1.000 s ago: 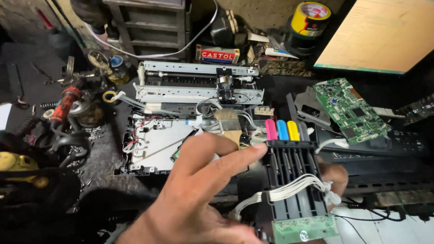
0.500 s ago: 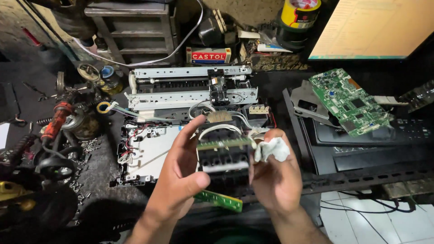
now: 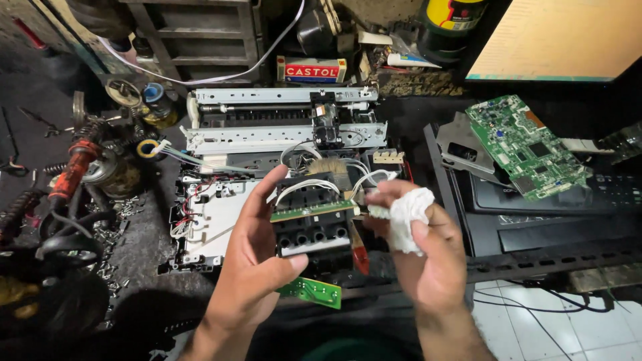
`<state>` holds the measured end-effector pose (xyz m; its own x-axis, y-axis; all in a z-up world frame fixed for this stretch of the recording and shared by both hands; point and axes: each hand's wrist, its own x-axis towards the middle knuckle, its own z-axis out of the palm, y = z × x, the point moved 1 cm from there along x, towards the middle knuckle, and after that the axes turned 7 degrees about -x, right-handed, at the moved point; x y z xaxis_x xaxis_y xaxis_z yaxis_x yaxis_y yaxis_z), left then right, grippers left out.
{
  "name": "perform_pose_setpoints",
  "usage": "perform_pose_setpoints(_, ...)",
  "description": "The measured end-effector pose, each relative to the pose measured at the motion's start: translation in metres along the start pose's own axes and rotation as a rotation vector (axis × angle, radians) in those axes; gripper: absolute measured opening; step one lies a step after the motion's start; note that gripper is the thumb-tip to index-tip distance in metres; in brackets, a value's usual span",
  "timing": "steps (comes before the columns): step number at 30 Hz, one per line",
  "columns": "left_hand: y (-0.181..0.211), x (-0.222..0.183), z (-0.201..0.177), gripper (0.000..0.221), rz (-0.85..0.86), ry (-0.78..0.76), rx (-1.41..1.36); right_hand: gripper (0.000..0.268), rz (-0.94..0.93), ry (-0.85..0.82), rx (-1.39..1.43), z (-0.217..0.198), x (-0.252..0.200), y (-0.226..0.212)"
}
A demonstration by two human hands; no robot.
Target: Cleaning and inspecting the ink cartridge carriage of a disassembled printer using a brush, cloth, and screwdriver
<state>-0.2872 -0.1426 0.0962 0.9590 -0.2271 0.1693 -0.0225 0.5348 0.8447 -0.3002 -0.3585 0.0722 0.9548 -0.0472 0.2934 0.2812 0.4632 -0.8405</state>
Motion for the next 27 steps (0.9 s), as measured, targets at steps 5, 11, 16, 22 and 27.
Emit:
perform_pose_setpoints(5,-0.005,0.002,0.001,0.094,0.046,-0.026,0.03,0.015,0.027,0.048,-0.036,-0.02,0.0,0.005)
perform_pose_setpoints(11,-0.012,0.003,0.005,0.093,-0.002,0.077,-0.056,0.018,-0.094,0.015,-0.21,-0.036,-0.004,0.009)
perform_pose_setpoints(16,-0.012,0.002,0.009,0.097,-0.059,0.145,-0.093,0.033,-0.374,0.14,-0.661,-0.023,-0.014,-0.011)
perform_pose_setpoints(22,-0.011,0.002,0.015,0.095,-0.029,0.14,0.012,0.022,-0.77,0.026,-1.254,-0.007,-0.012,-0.037)
perform_pose_setpoints(27,-0.012,-0.001,0.024,0.095,0.066,0.125,0.058,0.012,-0.802,-0.166,-1.501,0.032,-0.002,-0.049)
